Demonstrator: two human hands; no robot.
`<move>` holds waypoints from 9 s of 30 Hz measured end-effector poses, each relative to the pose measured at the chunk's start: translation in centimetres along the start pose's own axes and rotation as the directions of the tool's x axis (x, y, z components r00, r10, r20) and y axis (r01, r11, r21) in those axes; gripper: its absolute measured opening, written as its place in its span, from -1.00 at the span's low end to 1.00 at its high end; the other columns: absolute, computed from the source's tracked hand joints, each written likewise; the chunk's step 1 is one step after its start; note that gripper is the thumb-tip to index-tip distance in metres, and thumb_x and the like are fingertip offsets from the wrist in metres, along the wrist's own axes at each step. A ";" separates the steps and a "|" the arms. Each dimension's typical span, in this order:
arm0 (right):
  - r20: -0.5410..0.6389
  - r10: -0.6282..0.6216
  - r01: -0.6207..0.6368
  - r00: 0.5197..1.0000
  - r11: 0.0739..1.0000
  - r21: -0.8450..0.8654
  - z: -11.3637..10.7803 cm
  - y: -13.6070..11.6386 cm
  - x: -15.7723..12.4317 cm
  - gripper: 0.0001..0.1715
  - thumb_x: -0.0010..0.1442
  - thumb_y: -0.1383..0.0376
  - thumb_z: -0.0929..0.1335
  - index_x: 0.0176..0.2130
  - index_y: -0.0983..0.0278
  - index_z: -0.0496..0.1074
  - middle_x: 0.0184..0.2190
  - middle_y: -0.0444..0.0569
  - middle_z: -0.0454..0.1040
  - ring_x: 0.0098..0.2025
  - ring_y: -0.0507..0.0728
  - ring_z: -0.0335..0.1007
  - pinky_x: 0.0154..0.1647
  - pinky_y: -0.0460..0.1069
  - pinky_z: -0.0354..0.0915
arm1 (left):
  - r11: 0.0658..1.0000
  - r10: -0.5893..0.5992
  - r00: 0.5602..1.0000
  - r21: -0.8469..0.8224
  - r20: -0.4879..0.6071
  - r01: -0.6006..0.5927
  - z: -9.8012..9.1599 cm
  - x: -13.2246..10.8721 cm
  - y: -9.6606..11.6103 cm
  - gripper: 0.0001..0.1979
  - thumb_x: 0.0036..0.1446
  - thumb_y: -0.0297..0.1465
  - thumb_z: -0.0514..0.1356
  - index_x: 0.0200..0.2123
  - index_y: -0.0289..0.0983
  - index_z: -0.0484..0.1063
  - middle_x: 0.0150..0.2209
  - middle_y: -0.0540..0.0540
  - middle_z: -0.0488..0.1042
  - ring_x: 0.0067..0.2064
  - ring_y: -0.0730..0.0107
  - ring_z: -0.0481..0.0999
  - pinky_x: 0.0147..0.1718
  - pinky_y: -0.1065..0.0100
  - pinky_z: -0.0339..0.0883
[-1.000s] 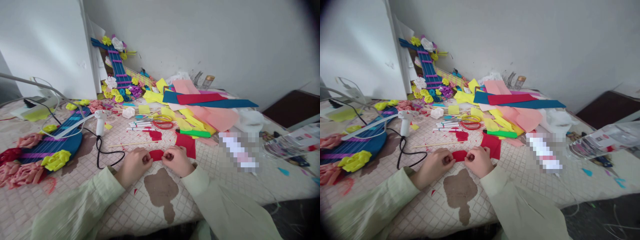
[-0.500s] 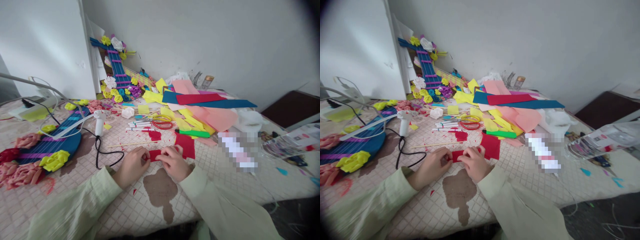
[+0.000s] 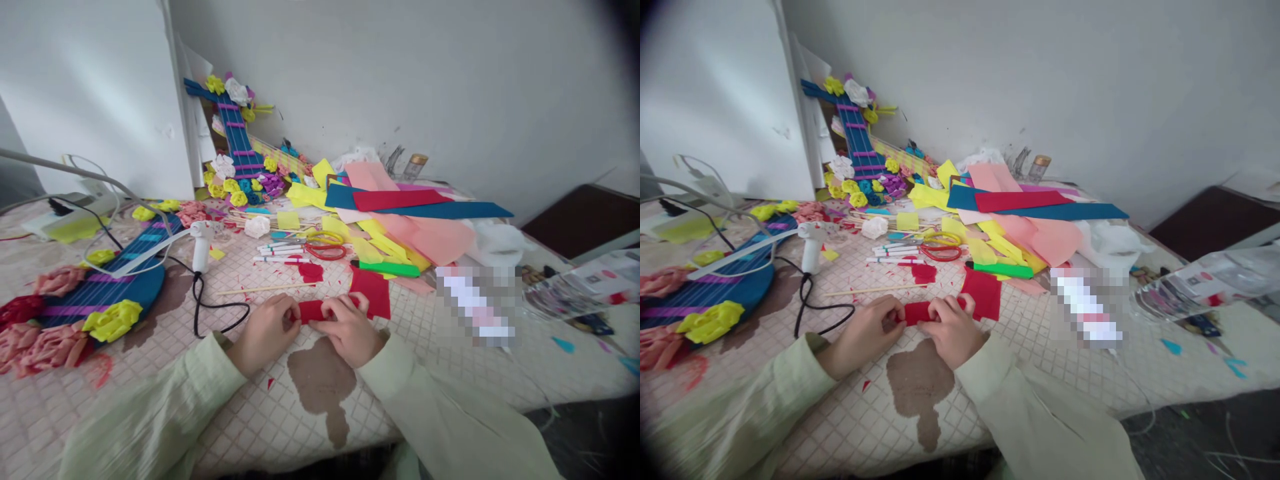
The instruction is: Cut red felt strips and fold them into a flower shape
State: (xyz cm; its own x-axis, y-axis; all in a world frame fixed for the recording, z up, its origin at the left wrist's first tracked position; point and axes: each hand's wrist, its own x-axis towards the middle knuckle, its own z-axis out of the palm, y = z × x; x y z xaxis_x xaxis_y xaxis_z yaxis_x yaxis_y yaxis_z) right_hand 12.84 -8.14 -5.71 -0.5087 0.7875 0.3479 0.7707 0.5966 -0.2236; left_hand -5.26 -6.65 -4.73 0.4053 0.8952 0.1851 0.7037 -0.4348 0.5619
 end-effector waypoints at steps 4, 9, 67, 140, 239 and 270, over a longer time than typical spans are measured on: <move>-0.079 0.045 -0.044 0.996 0.999 0.015 -0.1 0.6 -0.4 -0.71 0.00 0.49 0.26 -0.49 0.13 0.46 -0.45 -0.14 0.28 -0.31 0.05 0.10 -0.16 0.09 -0.19 | 1.000 -0.010 1.000 -0.008 -0.002 0.010 0.0 0.0 0.1 -0.92 -0.14 -0.56 0.04 -0.55 -0.28 0.23 -0.54 0.01 0.28 -0.47 0.45 0.27 -0.52 0.44 0.12; -0.115 0.086 -0.084 0.990 0.996 0.020 -0.1 1.3 -0.6 -0.70 -0.05 0.51 0.26 -0.57 0.18 0.45 -0.49 -0.14 0.30 -0.33 0.04 0.11 -0.14 0.09 -0.19 | 0.999 -0.020 1.000 -0.028 0.002 0.020 0.0 0.0 0.0 -0.92 -0.15 -0.56 0.03 -0.55 -0.28 0.25 -0.55 0.02 0.28 -0.47 0.45 0.27 -0.53 0.45 0.12; -0.113 0.334 -0.273 0.936 0.890 0.366 -2.5 3.5 3.5 -0.71 0.10 0.20 0.21 -0.49 0.30 0.39 -0.54 -0.05 0.41 -0.54 0.03 0.28 -0.42 -0.05 0.21 | 0.712 -0.200 0.980 -0.686 0.010 0.152 -0.7 1.0 -0.6 -0.82 -0.03 -0.35 0.10 -0.38 -0.33 0.38 -0.40 -0.06 0.42 -0.36 0.40 0.37 -0.36 0.38 0.24; -0.001 0.123 -0.119 0.992 0.963 0.243 0.4 1.5 0.5 -0.94 0.04 0.33 0.30 -0.43 0.25 0.37 -0.42 -0.08 0.37 -0.31 0.07 0.24 -0.26 0.00 0.09 | 0.984 0.151 0.988 0.087 0.034 -0.153 -0.7 -1.0 -1.0 -0.92 0.00 -0.44 0.07 -0.49 -0.29 0.34 -0.45 -0.06 0.33 -0.34 0.34 0.30 -0.36 0.33 0.22; -0.120 0.049 -0.044 0.992 0.998 0.043 -0.3 1.1 -0.3 -0.74 -0.11 0.49 0.26 -0.56 0.18 0.45 -0.50 -0.13 0.27 -0.36 0.05 0.10 -0.21 0.09 -0.14 | 0.989 0.117 0.992 0.084 0.055 -0.122 -0.5 -0.7 -0.8 -0.73 0.01 -0.52 0.01 -0.17 -0.20 0.27 -0.28 -0.08 0.26 -0.25 0.34 0.30 -0.29 0.33 0.22; 0.002 0.131 -0.128 0.991 0.969 0.210 0.3 1.5 2.3 -0.89 0.06 0.33 0.28 -0.36 0.21 0.41 -0.33 -0.09 0.43 -0.23 0.08 0.24 -0.12 0.08 -0.02 | 0.997 0.078 0.997 0.000 -0.023 -0.078 -0.1 0.1 -1.3 -0.80 0.10 -0.45 -0.05 -0.38 -0.29 0.37 -0.34 -0.11 0.32 -0.29 0.37 0.33 -0.29 0.34 0.25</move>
State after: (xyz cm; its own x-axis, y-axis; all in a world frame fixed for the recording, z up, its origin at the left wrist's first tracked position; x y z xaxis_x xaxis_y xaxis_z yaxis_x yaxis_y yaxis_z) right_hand 12.76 -5.38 -5.48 -0.4043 0.8590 0.3140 0.7315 0.5098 -0.4529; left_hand -6.13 -5.96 -5.37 0.4454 0.8605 0.2473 0.6698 -0.5035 0.5458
